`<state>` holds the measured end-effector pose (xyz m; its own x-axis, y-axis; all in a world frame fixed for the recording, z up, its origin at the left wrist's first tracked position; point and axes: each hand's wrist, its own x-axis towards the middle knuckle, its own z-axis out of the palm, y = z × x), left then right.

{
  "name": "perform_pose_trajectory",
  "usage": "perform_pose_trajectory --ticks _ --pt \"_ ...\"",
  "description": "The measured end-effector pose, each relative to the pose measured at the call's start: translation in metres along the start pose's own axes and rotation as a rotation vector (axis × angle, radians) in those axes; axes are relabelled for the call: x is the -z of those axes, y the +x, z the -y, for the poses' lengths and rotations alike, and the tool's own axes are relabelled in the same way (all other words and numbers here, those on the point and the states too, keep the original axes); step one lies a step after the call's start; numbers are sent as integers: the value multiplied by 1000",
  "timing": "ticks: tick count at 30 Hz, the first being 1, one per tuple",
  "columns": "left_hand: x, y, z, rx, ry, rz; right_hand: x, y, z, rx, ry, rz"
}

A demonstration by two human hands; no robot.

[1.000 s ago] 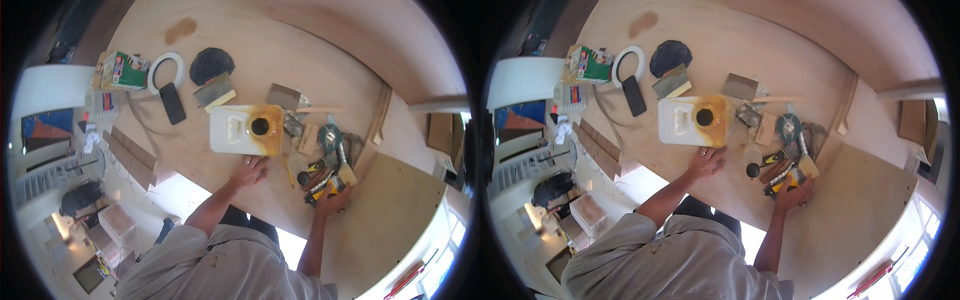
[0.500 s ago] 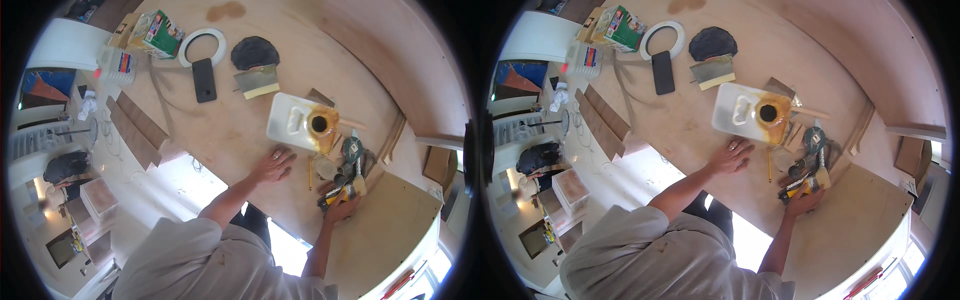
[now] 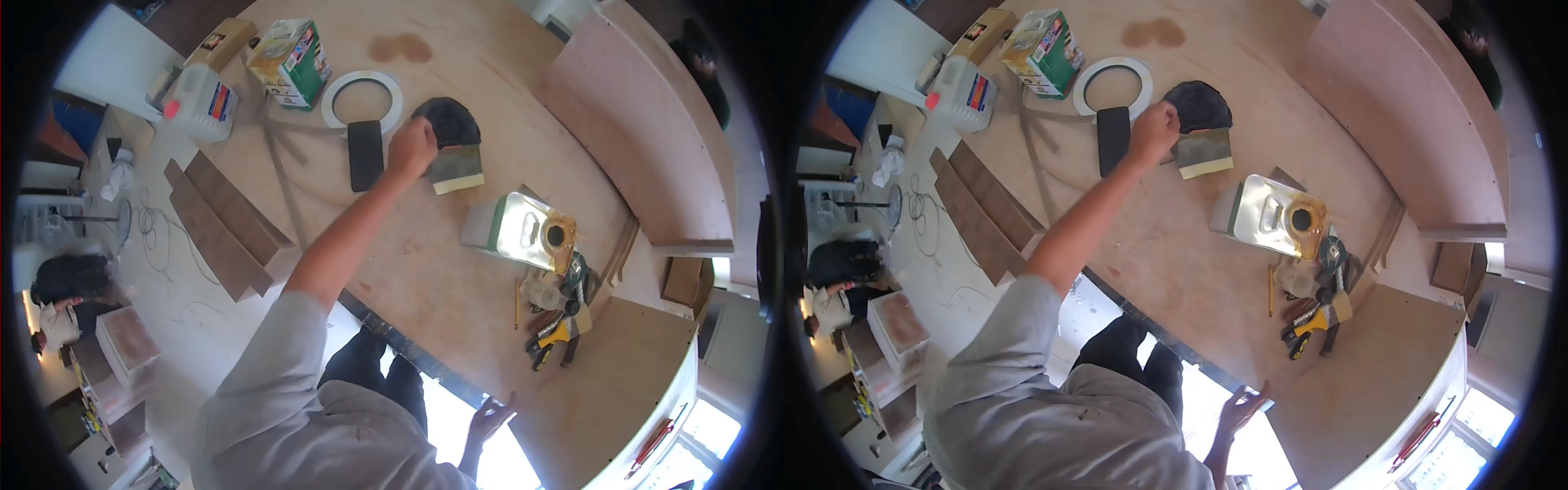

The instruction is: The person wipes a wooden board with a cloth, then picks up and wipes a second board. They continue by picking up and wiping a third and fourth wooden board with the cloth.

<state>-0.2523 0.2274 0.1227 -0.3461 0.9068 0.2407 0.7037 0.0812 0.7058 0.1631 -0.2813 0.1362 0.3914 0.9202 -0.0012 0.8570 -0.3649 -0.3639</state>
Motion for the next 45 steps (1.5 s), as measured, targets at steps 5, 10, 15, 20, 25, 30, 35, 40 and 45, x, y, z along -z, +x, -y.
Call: perform_pose_trajectory --ticks 5,10,15,20,25,30,35,40,45 --pt "-50 60 29 226 269 149 8 -85 4 -312 101 304" --pt "-91 78 55 356 252 202 22 -151 -23 -470 -63 335" --pt "-51 101 -3 329 66 118 13 -180 -38 -488 -134 358" --pt "-4 135 -80 153 -315 -128 -3 -152 -65 -528 -308 491" --pt "80 89 -114 -76 -568 -347 3 -95 -59 -347 -232 487" --pt "204 -88 -107 -118 -516 -352 19 -24 50 178 217 413" --pt "221 -331 -48 196 -268 -218 8 -1 118 665 486 478" --pt "172 -518 -46 874 -600 206 9 -31 164 962 415 795" --pt "175 -567 -71 1055 -871 344 -3 -56 123 843 401 1063"
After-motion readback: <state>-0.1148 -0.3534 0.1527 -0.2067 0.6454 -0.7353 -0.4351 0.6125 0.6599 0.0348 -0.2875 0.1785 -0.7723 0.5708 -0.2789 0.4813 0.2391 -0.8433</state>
